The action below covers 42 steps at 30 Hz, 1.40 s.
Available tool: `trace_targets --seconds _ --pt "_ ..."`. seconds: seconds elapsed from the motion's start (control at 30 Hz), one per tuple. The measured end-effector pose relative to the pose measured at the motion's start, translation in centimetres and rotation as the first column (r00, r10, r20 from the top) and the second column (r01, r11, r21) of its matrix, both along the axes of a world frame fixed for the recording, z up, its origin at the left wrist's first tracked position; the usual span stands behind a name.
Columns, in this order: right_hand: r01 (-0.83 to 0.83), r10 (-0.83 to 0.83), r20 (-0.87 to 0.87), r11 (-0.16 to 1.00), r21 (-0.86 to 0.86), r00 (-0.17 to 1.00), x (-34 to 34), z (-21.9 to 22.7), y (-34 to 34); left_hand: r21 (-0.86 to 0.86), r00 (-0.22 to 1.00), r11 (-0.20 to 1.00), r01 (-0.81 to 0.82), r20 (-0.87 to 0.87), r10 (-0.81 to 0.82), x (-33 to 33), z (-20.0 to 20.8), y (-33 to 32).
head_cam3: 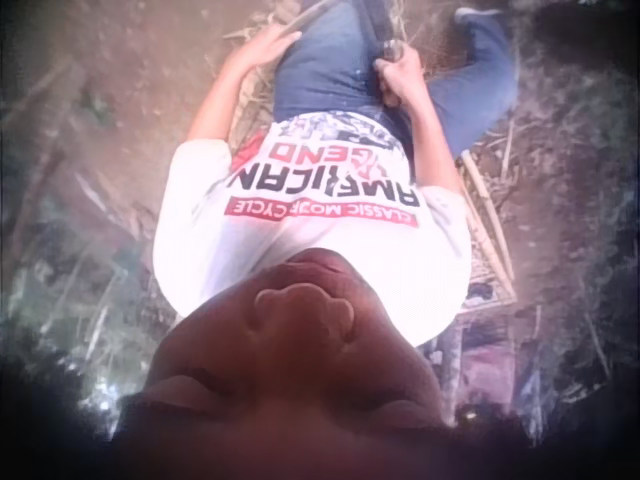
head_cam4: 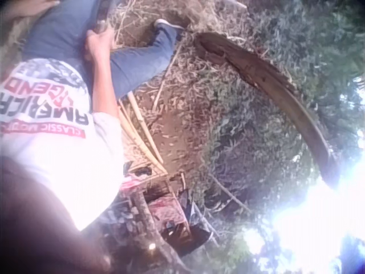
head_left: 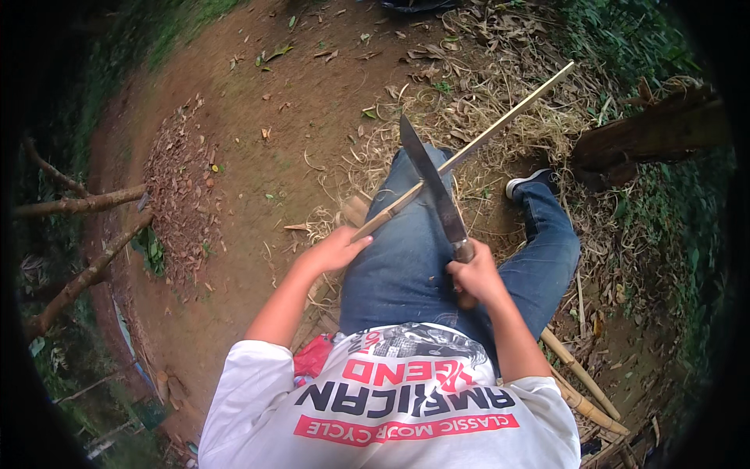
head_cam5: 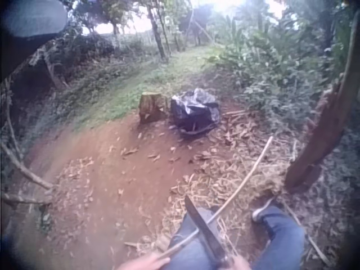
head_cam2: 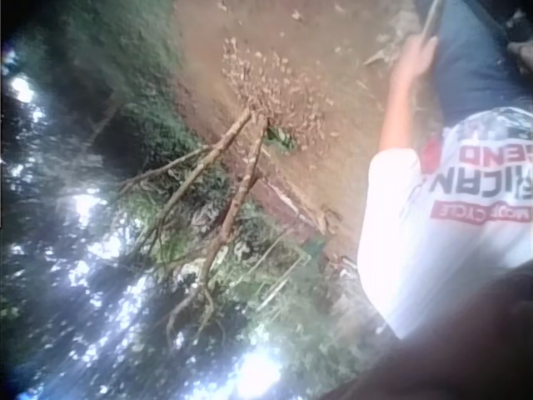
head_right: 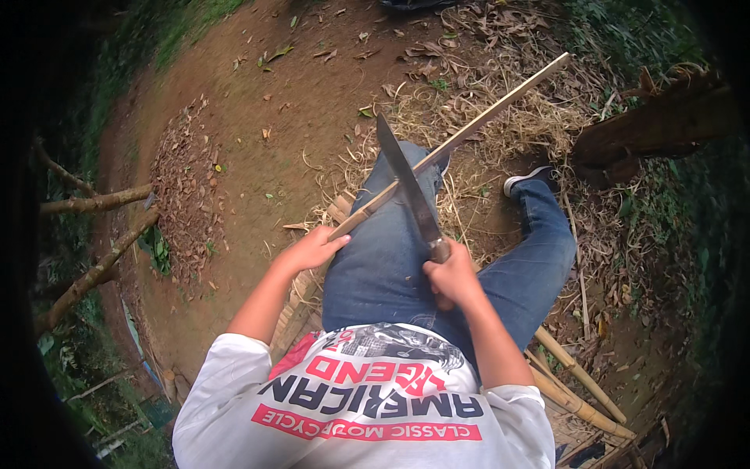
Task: The person uses a machete to shave and refine the edges of bamboo strips while seated.
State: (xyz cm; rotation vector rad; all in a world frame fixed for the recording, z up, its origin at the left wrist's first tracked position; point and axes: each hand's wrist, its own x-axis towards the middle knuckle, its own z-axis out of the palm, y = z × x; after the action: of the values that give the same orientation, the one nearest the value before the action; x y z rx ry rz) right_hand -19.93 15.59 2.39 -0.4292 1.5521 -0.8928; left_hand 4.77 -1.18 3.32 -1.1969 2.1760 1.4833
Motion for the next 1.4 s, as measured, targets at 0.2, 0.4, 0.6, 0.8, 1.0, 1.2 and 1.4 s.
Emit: trace_targets --seconds 0.2,0.4,0.6,0.8,1.0,1.2,1.4 --pt "0.073 -0.077 0.093 0.997 0.04 0.993 -2.9 0.9 -0.4 -0.049 0.996 0.998 -0.036 -0.086 0.032 0.6 -0.7 0.6" --pt "-0.066 0.064 0.068 0.997 0.032 0.996 -0.7 -0.5 0.0 0.017 1.0 0.999 -0.027 -0.013 0.028 0.5 -0.3 0.0" --pt "0.023 -0.022 -0.057 0.999 0.025 0.998 -2.1 -1.2 -1.4 0.032 0.998 0.999 -0.035 -0.054 0.037 -0.3 -0.5 -0.4" --pt "-0.093 0.093 0.006 0.996 0.01 0.996 -3.3 0.1 -1.8 0.02 0.996 0.998 -0.063 -0.064 0.064 0.9 -1.6 0.0" --pt "-0.251 0.247 0.056 0.963 0.098 0.968 -0.4 0.6 -1.8 0.054 0.993 0.994 -0.093 -0.073 0.097 0.5 -1.7 0.0" --pt "-0.022 0.023 -0.064 1.0 0.02 0.998 -1.6 -1.2 -2.1 0.084 0.998 0.995 -0.058 -0.013 0.059 0.2 -1.7 -0.4" --pt "-0.171 0.161 0.101 0.98 0.105 0.982 -0.5 0.8 -1.7 0.097 0.989 0.991 -0.087 -0.113 0.098 1.0 -3.0 0.1"
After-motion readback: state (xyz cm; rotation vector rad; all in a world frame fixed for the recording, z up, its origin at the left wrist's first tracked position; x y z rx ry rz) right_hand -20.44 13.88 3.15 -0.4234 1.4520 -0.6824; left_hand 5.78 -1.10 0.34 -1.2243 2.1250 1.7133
